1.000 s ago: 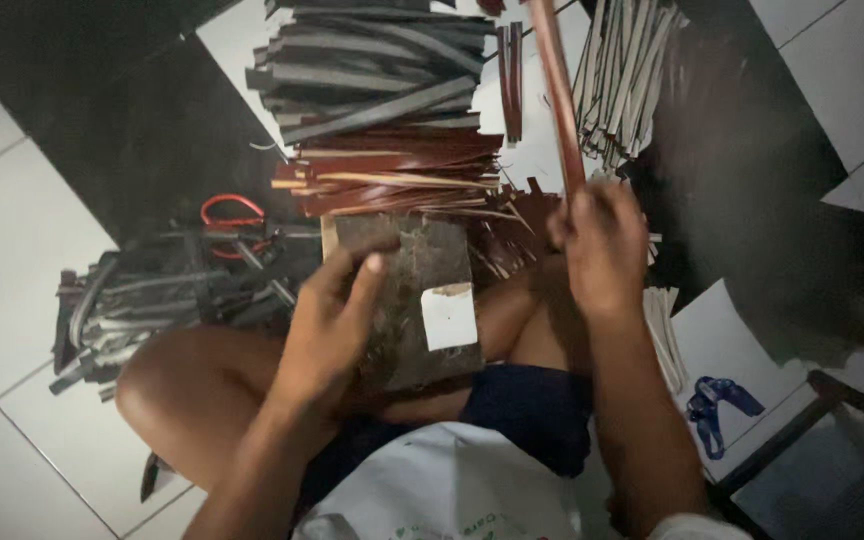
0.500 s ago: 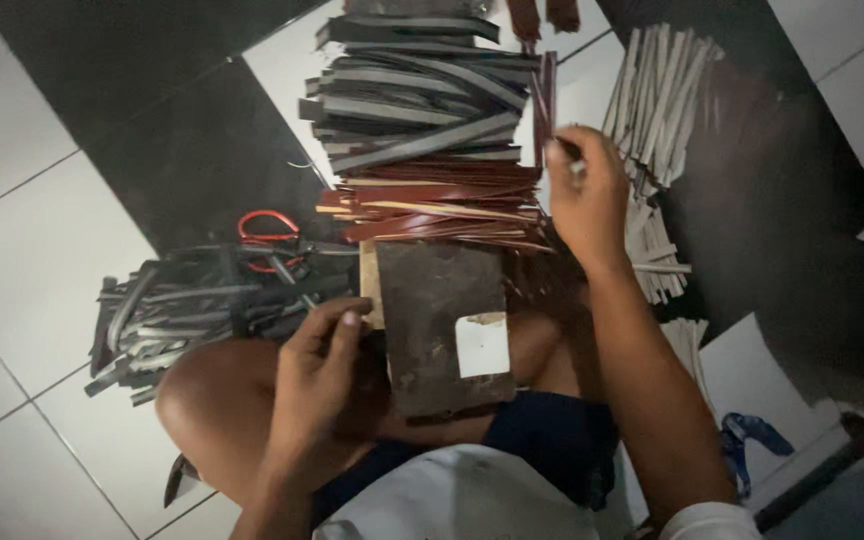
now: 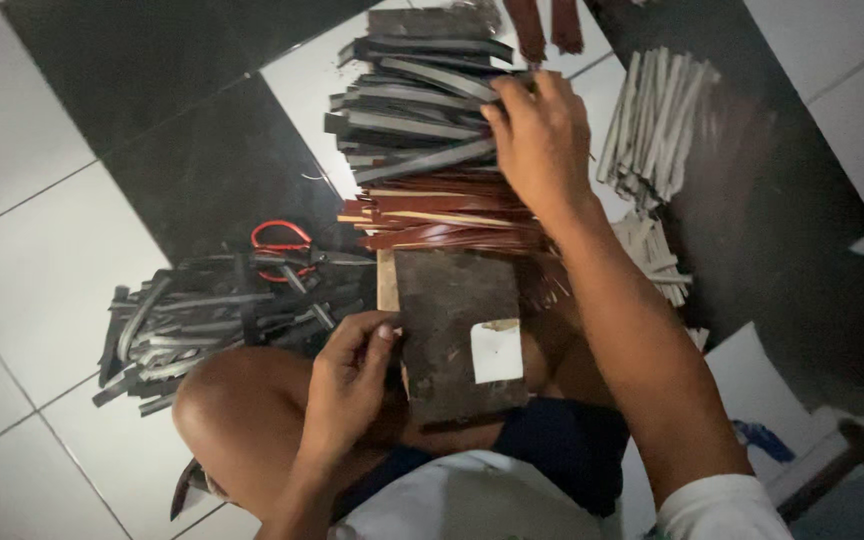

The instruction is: The person sits cross-legged on the floor and repeatedly peels thin strips of reddish-brown material from a larger piece of leather using their hands. They place the peeled strips into a growing pile on the floor.

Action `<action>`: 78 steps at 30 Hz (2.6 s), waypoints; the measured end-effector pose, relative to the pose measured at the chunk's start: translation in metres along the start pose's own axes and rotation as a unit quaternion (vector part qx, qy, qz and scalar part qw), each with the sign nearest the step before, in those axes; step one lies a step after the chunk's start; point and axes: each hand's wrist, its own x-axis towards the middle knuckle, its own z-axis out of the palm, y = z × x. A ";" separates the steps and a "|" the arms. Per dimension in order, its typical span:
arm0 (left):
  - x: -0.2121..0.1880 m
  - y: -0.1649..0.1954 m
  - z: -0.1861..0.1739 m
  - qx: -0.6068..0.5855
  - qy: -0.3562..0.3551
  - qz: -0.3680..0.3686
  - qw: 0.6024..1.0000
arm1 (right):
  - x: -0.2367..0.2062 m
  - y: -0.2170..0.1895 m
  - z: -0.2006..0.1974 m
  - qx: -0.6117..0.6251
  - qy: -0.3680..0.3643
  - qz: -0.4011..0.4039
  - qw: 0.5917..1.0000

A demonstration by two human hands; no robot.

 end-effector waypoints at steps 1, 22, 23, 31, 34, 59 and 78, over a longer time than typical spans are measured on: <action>0.000 0.000 0.002 0.017 -0.001 0.025 1.000 | -0.002 -0.005 -0.005 -0.003 -0.002 0.001 1.000; 0.017 -0.065 0.019 -0.091 0.094 -0.013 0.991 | -0.104 -0.074 -0.052 0.092 -0.076 -0.058 0.991; 0.014 -0.062 0.019 -0.080 0.099 -0.032 0.991 | -0.092 -0.075 -0.045 0.083 -0.077 -0.079 0.990; 0.003 -0.046 0.014 0.074 0.074 0.052 0.993 | -0.068 -0.088 -0.042 0.055 -0.078 -0.134 0.986; 0.002 -0.044 0.013 0.076 0.080 0.053 0.992 | -0.074 -0.089 -0.057 0.039 -0.055 -0.153 0.986; 0.011 -0.057 0.003 0.030 0.040 0.112 0.992 | -0.181 -0.098 -0.049 0.432 -0.314 0.290 0.794; 0.015 -0.049 0.014 0.090 0.070 0.075 0.991 | -0.174 -0.099 -0.049 0.418 -0.332 0.305 0.788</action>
